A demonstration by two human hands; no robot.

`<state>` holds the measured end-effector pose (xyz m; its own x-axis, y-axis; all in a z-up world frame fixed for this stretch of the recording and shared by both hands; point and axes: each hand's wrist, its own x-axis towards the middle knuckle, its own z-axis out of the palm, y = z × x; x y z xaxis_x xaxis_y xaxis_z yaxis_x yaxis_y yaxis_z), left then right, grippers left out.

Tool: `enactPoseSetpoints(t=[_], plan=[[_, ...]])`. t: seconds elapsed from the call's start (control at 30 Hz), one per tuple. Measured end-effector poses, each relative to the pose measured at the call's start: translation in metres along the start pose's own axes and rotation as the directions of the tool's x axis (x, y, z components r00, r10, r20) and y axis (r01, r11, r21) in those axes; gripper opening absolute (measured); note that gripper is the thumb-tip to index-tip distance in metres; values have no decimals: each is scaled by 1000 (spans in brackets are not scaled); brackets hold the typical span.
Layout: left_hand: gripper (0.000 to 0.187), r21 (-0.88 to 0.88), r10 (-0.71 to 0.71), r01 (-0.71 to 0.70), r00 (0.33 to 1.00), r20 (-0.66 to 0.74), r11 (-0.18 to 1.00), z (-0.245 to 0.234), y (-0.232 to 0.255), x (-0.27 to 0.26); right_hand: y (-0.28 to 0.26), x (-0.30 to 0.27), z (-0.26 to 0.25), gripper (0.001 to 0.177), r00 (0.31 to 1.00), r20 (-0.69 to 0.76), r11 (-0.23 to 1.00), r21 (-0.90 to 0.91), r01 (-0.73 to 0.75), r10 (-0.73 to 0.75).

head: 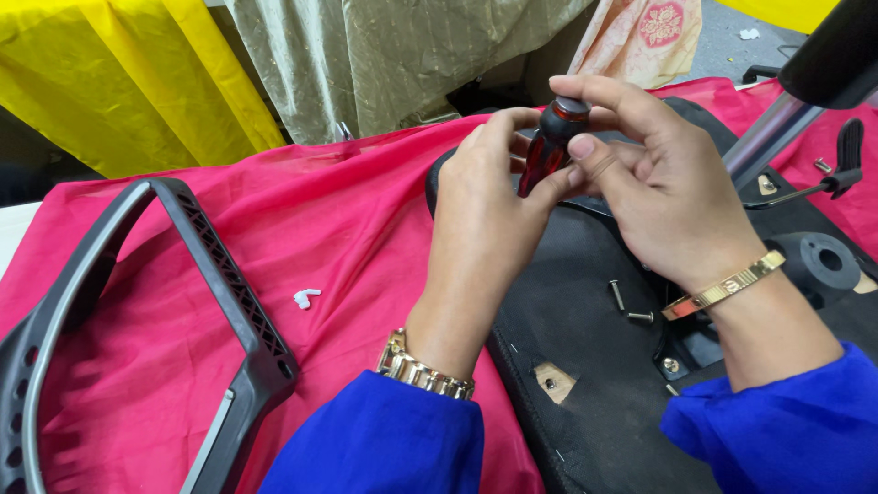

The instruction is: The person uses a screwdriver to fasten screws into the underside of an office chair seat. They repeatedly pick up screws, align them with holes, and tighten them while the chair remains upside down on a red cloth.

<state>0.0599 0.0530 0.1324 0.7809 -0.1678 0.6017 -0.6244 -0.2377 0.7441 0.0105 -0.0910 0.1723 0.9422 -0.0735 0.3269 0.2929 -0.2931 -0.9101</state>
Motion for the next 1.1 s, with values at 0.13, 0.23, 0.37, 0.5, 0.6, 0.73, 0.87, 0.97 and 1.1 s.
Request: enactPoseSetpoints(t=[0.13, 0.23, 0.37, 0.5, 0.6, 0.73, 0.87, 0.97, 1.1], plan=[[43, -122, -14, 14, 1000, 5, 992, 3, -1, 0, -6, 2, -2, 34, 999, -35, 992, -123, 12, -16], [37, -175, -28, 31, 999, 18, 984, 9, 1, -6, -7, -3, -1, 33, 995, -79, 967, -250, 45, -67], [33, -119, 35, -31, 999, 33, 992, 14, 0, -8, -8, -5, -4, 38, 981, -24, 932, -318, 175, -192], [43, -79, 76, -71, 995, 63, 994, 15, 0, -11, -11, -7, -5, 36, 991, 48, 940, -316, 132, -123], [49, -80, 63, -57, 995, 77, 995, 13, 1, -12, -13, -8, -6, 35, 988, 32, 892, -425, 151, -152], [47, -130, 92, -87, 995, 32, 988, 12, 3, -15, -12, -7, -1, 38, 995, -86, 940, -340, 26, -59], [37, -168, -39, 45, 998, 39, 985, 14, 2, -15, -11, -11, 0, 38, 981, -14, 907, -382, 176, -196], [36, -104, -6, 12, 998, 58, 995, 12, -3, -12, -12, -14, -2, 44, 984, 56, 903, -392, 177, -168], [38, -57, 33, -29, 997, 64, 998, 10, -7, -9, -13, -11, -4, 41, 992, 6, 897, -427, 116, -126]])
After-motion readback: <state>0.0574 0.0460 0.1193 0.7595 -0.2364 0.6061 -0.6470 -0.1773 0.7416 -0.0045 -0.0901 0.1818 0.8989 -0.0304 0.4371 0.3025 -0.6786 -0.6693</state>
